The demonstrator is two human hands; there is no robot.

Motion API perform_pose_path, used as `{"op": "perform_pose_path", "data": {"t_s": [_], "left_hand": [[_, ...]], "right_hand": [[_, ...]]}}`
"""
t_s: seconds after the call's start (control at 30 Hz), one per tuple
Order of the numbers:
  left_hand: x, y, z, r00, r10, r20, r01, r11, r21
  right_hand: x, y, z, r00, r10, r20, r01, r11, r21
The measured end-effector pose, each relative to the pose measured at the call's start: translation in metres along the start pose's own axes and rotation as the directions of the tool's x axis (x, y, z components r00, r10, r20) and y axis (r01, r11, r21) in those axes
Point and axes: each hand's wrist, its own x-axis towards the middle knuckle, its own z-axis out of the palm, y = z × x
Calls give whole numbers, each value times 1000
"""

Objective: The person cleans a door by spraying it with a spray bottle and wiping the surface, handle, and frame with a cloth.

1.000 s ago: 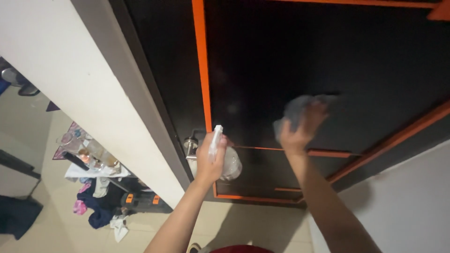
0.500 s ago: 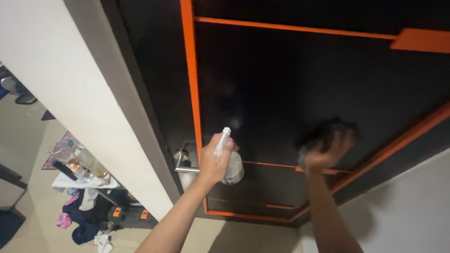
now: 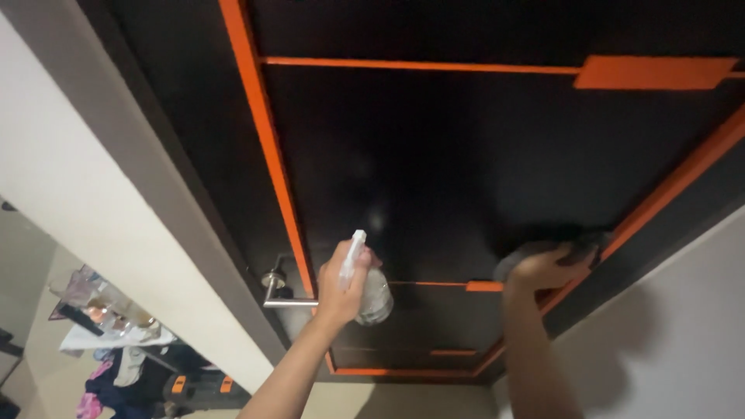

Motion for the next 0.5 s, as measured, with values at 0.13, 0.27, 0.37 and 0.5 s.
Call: {"op": "perform_pose_path", "data": {"t_s": [0.13,0.27,0.37,0.5], "left_hand": [[2,-3,7,998,-66,-12,66,998,5],[4,-7,8,999,-44,18,44,999,16],[2,-7,8,998,-64,-17,65,998,27],[1,-10,8,996,-82,-23,81,996,-21]], "right_hand": [[-2,-84,-29,903,-419,93,345,839,421],[12,-74,-29,770,-630,102,542,730,415],[18,-63,-6,928,-371,-44,365,876,316],[-7,-59,0,973,170,157,-203,952,229]]}}
